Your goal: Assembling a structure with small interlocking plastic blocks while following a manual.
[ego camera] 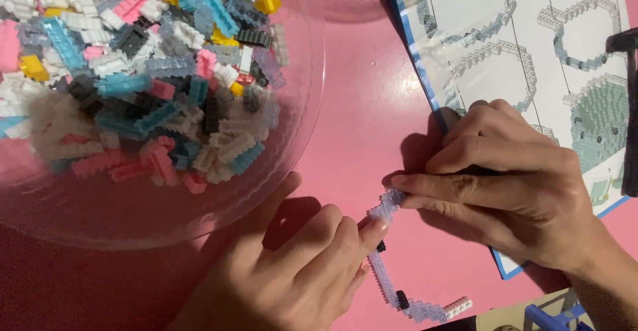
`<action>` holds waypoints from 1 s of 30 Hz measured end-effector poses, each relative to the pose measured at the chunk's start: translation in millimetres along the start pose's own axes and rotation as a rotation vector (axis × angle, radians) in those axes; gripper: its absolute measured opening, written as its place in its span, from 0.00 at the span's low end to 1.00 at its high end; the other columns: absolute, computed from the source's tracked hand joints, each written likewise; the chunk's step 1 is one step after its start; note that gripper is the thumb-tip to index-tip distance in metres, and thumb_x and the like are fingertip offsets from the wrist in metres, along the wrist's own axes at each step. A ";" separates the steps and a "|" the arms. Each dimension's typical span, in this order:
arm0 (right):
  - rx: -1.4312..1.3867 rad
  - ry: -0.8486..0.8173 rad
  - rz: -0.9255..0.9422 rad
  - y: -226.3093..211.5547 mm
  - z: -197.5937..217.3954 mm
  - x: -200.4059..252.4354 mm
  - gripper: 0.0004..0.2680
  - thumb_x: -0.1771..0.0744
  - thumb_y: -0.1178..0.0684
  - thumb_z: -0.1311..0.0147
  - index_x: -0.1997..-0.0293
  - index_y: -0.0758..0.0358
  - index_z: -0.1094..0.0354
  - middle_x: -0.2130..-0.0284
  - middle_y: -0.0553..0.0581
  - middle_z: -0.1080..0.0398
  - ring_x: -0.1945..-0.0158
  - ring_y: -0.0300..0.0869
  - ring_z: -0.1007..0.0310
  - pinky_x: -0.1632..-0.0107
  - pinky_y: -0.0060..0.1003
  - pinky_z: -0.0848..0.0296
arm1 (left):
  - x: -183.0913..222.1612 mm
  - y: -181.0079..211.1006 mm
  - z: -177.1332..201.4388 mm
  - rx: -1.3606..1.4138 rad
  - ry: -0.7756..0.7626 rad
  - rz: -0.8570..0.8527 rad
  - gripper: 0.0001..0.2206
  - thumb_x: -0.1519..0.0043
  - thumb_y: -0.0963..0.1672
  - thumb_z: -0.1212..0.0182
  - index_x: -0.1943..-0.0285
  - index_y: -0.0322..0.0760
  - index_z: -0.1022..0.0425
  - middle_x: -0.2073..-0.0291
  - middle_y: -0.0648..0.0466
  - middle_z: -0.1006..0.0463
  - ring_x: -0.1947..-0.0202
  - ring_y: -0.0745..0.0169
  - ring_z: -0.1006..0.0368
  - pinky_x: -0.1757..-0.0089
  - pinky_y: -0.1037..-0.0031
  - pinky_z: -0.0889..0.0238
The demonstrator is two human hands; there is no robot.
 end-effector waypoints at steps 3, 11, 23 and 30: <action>0.027 -0.001 0.008 -3.8 1.3 -2.2 0.11 0.36 0.51 0.33 0.50 0.57 0.19 0.66 0.47 0.28 0.62 0.42 0.36 0.53 0.38 0.34 | -0.3 -1.0 1.4 -0.011 0.019 0.007 0.10 0.26 0.45 0.42 0.43 0.47 0.14 0.64 0.64 0.25 0.58 0.70 0.27 0.51 0.69 0.27; 0.181 -0.036 0.115 -31.0 10.0 -21.9 0.08 0.36 0.56 0.28 0.55 0.64 0.19 0.66 0.52 0.27 0.68 0.43 0.31 0.64 0.41 0.39 | -0.4 -2.1 3.4 0.007 0.017 0.018 0.07 0.26 0.45 0.34 0.43 0.49 0.12 0.65 0.64 0.25 0.59 0.70 0.27 0.51 0.68 0.26; 0.410 -0.135 0.226 -45.2 13.2 -29.4 0.04 0.30 0.62 0.37 0.60 0.70 0.29 0.64 0.59 0.28 0.65 0.53 0.31 0.64 0.49 0.35 | -5.6 0.1 5.1 -0.056 0.036 0.039 0.11 0.24 0.44 0.49 0.60 0.53 0.23 0.65 0.63 0.31 0.57 0.71 0.29 0.45 0.67 0.27; 0.485 -0.147 0.258 -49.7 11.2 -30.2 0.08 0.28 0.60 0.38 0.65 0.65 0.32 0.67 0.55 0.33 0.70 0.50 0.38 0.65 0.45 0.38 | -4.2 0.7 6.8 -0.011 0.032 0.040 0.13 0.27 0.44 0.47 0.68 0.51 0.28 0.70 0.62 0.34 0.60 0.68 0.30 0.42 0.63 0.27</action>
Point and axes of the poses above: each hand's wrist, its own x-axis away from the middle knuckle, its own z-axis out of the back of the hand, y = z × x, the point moved 2 cm from there along -x, towards the middle knuckle
